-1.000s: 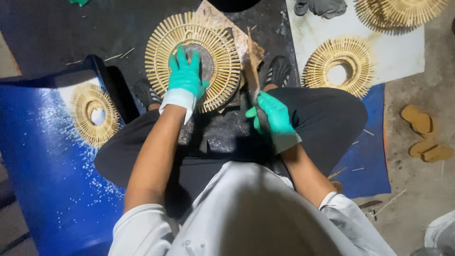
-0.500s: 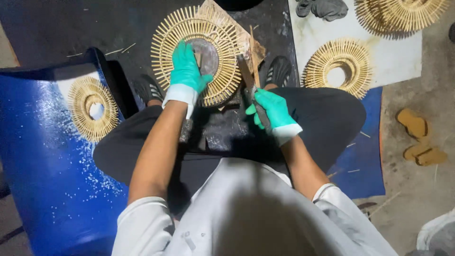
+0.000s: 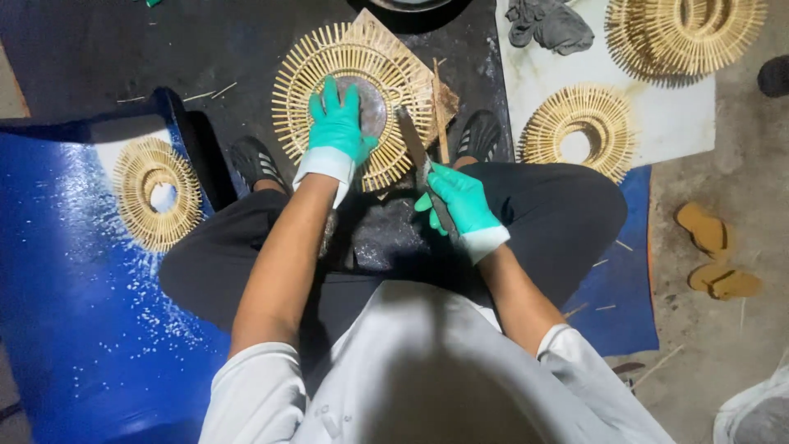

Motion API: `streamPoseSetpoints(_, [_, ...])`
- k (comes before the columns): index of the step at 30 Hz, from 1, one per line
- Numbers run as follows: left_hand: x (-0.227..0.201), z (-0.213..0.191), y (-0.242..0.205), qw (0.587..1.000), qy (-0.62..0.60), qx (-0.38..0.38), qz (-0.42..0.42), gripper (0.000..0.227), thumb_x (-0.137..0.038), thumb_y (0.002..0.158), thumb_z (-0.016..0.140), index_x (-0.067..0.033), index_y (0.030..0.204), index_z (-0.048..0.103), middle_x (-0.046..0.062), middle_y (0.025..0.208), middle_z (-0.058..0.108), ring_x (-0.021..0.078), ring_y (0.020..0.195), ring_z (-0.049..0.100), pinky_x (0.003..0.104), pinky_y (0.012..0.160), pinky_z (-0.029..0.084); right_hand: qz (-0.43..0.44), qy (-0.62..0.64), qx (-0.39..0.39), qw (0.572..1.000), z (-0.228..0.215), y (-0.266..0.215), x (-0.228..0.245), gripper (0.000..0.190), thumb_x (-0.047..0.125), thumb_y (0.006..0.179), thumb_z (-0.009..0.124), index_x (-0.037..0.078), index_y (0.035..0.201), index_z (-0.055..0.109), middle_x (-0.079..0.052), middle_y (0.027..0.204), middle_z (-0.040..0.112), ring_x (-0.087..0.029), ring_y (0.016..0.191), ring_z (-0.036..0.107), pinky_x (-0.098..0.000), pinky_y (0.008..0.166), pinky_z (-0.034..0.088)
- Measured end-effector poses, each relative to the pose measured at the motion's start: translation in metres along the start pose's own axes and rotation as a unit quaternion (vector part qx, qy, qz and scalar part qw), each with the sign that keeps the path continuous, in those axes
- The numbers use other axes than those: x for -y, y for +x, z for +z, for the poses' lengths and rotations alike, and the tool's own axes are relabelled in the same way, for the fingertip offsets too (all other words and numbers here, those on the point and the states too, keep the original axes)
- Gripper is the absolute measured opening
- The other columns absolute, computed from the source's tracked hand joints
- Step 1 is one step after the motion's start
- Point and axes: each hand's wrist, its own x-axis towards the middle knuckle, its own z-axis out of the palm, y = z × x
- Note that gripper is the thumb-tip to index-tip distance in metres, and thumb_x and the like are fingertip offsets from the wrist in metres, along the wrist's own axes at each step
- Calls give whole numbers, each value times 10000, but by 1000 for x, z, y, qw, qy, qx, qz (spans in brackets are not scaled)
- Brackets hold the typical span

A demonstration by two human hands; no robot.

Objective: The recorder is assembling and cleaning circular wooden slatted components, likely for lamps or small stools.

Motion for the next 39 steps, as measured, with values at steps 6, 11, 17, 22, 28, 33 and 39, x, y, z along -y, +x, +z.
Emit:
streamPoseSetpoints(6, [6,1,-4,999,15,5,49,989,-333,767,850,-165,1597,339,227,1679,118,593,1482,139,617,1182,288,-11,-7,-25,1000,-11,-9,8,449,247,1035,593,42,1433,623,-125,780,734,-148,434,546,-286,366,419])
streamPoseSetpoints(11, [-26,-22,-18,998,0,54,-21,942,-363,786,823,-271,1587,336,218,1692,99,612,1461,113,642,1180,267,-67,60,-91,992,5,-25,24,433,245,1034,543,71,1427,599,-118,779,736,-150,430,575,-283,355,427])
streamPoseSetpoints(17, [11,34,8,997,62,-29,35,1165,-501,750,859,42,1575,241,276,1638,147,522,1514,129,633,1237,198,-55,24,-67,996,2,3,6,406,216,1017,554,70,1395,570,-139,763,751,-182,389,561,-302,327,418])
streamPoseSetpoints(22, [-6,2,2,1000,10,11,-14,1065,-419,773,817,-31,1591,257,246,1681,115,576,1472,162,576,1213,209,-53,-16,-34,998,-2,6,18,406,228,1031,555,57,1395,617,-131,751,732,-162,399,552,-297,334,417])
streamPoseSetpoints(28, [7,17,10,998,35,-4,45,1012,-390,761,833,-69,1570,317,253,1655,139,597,1450,198,591,1226,217,-45,-7,-32,998,-10,2,16,414,241,1034,565,80,1412,608,-122,758,732,-157,412,557,-291,353,423])
streamPoseSetpoints(33, [-1,8,-2,998,42,34,25,1037,-320,703,858,-126,1573,328,207,1674,141,602,1462,173,606,1205,217,-20,20,-76,997,-14,-16,15,370,252,1036,569,46,1337,629,-121,760,735,-156,413,553,-291,351,417])
streamPoseSetpoints(39, [11,38,10,995,75,34,49,1042,-241,680,863,-159,1587,357,238,1666,170,555,1504,161,645,1208,195,-18,5,-102,995,-17,-31,18,283,242,1038,582,34,1207,671,-134,755,735,-162,424,554,-294,359,425])
